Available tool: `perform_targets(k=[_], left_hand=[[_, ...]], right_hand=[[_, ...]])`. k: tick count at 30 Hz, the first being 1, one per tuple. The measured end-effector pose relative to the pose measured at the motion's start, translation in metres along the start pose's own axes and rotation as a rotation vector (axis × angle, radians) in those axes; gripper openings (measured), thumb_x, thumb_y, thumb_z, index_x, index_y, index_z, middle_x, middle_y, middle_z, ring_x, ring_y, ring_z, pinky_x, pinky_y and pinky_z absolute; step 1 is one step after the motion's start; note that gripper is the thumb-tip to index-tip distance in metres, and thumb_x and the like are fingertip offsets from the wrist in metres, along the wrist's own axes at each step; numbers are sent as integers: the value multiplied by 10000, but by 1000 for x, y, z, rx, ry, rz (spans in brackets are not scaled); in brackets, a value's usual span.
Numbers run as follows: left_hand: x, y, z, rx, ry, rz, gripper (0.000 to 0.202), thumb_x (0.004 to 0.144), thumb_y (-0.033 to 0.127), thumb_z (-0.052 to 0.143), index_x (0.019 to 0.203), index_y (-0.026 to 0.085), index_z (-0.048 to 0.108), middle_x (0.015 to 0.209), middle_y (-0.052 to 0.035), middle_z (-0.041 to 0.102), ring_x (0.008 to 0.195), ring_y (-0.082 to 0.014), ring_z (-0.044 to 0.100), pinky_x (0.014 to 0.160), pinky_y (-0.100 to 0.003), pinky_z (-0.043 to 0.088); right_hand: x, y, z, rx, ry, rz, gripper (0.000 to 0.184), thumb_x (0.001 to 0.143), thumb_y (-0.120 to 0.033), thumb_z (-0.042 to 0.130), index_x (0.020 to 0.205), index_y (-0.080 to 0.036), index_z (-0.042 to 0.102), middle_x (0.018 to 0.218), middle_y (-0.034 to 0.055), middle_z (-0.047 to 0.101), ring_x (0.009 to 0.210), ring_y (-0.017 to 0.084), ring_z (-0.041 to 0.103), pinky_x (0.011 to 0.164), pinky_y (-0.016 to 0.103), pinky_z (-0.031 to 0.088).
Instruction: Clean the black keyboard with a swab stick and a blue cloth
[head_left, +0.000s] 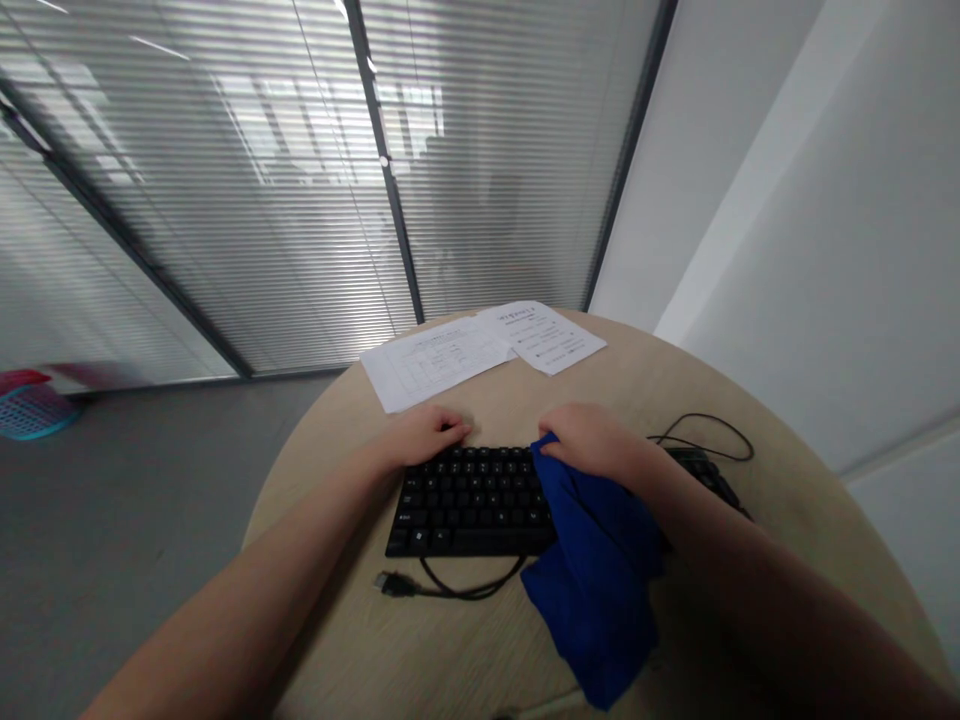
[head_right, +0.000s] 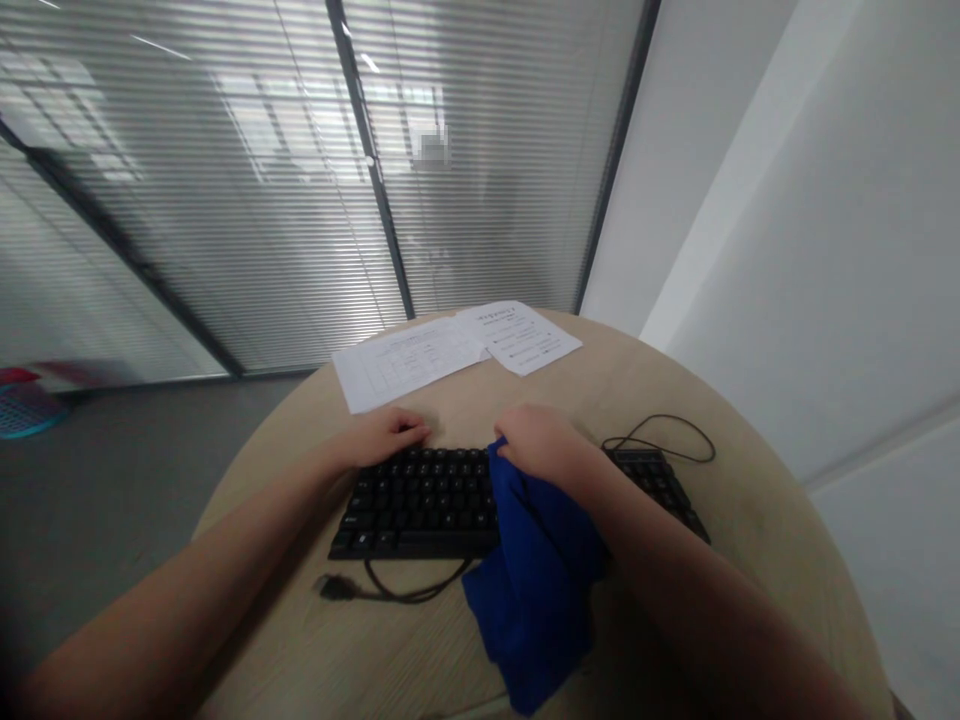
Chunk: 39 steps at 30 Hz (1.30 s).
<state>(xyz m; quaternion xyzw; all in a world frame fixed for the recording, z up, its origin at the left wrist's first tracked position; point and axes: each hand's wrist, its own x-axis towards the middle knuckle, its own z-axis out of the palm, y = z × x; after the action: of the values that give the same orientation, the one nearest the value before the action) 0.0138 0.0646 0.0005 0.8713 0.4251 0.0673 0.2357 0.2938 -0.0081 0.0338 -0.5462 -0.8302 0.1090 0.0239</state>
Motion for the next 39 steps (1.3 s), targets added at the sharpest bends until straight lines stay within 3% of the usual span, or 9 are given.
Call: perform_targets(k=[10,25,39], left_hand=[[0,-1,1,-17,13,-9,398,928,461,472,670,193,615,607,12,566,616,-155,492,616,-300,311],[0,1,1,-24,-6,-36,417,927,482,472,652,192,590,595,13,556,595,-148,490,597,-304,297],[1,1,2,-45,6,-16,412,927,471,472,648,195,594,606,11,555,600,-148,485,608,-310,301]], right_hand=[[1,-12,-3,-192,-44,74,265,923,-311,544,1019,-198,764,1053,131,759,993,280,694,806,350,483],[-5,-19,-7,-176,-65,77,257,909,-289,553,976,-170,771,1016,171,756,963,305,699,797,373,486],[-6,-17,-6,-185,-70,43,247,887,-306,594,1006,-179,769,1035,144,763,983,291,695,796,344,483]])
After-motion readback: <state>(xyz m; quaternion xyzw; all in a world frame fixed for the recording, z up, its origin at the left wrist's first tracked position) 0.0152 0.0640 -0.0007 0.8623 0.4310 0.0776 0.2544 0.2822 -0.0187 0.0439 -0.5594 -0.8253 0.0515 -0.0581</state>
